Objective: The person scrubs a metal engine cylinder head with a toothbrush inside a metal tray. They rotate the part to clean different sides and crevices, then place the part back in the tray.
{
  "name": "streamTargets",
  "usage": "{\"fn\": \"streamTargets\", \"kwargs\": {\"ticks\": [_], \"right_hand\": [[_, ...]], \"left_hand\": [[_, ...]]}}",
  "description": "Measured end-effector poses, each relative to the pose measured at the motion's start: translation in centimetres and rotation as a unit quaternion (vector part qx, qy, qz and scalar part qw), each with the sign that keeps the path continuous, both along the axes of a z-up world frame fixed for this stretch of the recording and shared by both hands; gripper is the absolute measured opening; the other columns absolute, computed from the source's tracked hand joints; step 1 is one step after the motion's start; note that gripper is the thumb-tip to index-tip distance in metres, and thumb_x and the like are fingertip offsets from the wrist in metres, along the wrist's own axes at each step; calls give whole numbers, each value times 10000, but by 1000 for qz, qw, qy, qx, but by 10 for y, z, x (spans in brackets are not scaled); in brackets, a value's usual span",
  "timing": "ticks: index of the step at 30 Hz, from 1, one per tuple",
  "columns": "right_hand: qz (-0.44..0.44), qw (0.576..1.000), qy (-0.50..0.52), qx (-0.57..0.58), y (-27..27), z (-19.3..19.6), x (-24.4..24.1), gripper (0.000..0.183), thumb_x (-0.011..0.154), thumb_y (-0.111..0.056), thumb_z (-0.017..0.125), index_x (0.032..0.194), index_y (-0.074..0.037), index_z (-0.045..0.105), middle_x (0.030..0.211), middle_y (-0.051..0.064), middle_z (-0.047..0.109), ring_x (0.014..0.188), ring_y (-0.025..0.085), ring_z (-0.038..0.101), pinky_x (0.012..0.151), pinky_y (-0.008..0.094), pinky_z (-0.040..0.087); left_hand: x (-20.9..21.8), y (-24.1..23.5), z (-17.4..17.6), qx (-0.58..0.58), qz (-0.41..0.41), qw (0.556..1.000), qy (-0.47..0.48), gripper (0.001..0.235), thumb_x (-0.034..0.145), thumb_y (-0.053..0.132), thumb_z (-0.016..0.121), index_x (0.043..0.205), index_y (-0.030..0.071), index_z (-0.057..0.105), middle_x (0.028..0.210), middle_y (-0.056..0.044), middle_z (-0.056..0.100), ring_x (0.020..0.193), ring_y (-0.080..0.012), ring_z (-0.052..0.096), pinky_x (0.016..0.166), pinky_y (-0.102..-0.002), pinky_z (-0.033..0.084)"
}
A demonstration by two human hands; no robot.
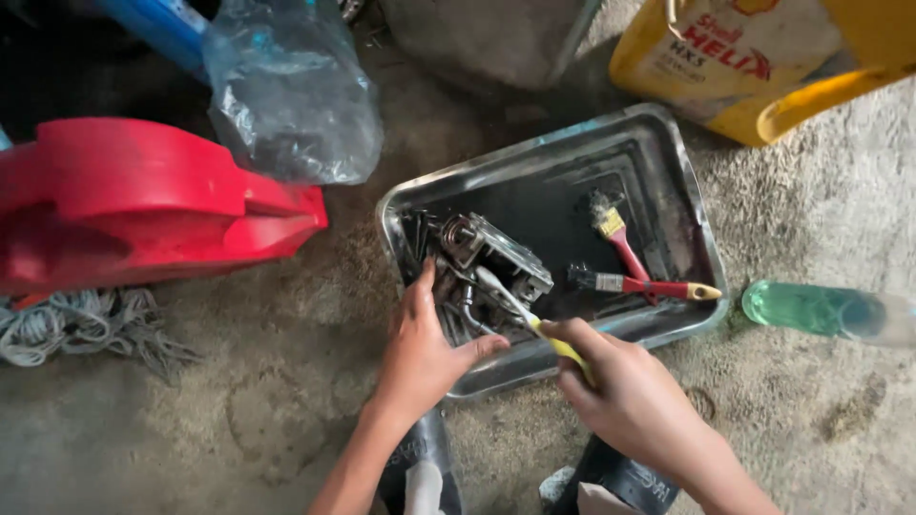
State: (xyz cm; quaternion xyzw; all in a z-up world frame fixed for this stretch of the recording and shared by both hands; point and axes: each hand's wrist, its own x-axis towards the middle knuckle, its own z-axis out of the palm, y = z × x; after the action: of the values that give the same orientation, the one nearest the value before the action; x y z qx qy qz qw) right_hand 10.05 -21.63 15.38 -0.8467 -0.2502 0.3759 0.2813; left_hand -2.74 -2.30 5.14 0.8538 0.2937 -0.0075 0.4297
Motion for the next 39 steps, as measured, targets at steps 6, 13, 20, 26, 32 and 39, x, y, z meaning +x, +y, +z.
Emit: {"fn": "streamTargets", "kwargs": {"ticks": [6,13,20,26,32,39], "right_hand": [[-16,997,-1,-80,-13,0,2,506,822,-204,705,1326,-245,699,870,109,782,660,227,753,643,378,575],[3,999,4,-46,-6,13,3,538,818,-214,706,1354,-228,673,854,134,728,561,259,673,584,390,548],[27,997,-68,-19,3,5,-6,449,850,-198,705,1299,-187,685,946,135,757,696,277,720,637,399,565],[-6,992,3,-128,2,3,-3,465,860,-227,696,1320,-294,692,954,75,792,743,229,740,713,369,591],[23,990,-81,-118,-5,13,-8,477,840,-263,712,1313,-322,695,983,52,765,718,266,742,644,404,580],[147,965,-160,-150,6,2,-21,608,908,-249,656,1507,-290,558,1034,54,681,672,316,695,619,443,562]], "left_hand": [[-6,-1,-14,21,-9,999,-45,1287,649,630,877,1558,-40,259,1490,-296,472,1387,-450,454,1138,-513,366],[0,7,-8,75,-35,997,-6,1317,609,691,857,1529,-51,277,1422,-306,519,1336,-464,480,1106,-545,339],[-3,10,-6,76,-40,996,-13,1322,620,726,828,1531,-59,280,1410,-311,524,1321,-455,494,1121,-547,324],[-3,12,-5,76,-53,996,13,1322,614,764,797,1520,-52,283,1389,-310,530,1303,-458,498,1115,-557,315],[-4,9,-8,80,-53,995,11,1331,629,768,794,1529,-57,264,1386,-316,532,1305,-458,504,1116,-560,321],[-5,6,-10,57,-30,998,1,1330,601,754,809,1531,-24,262,1410,-295,536,1321,-452,506,1117,-556,322]]}}
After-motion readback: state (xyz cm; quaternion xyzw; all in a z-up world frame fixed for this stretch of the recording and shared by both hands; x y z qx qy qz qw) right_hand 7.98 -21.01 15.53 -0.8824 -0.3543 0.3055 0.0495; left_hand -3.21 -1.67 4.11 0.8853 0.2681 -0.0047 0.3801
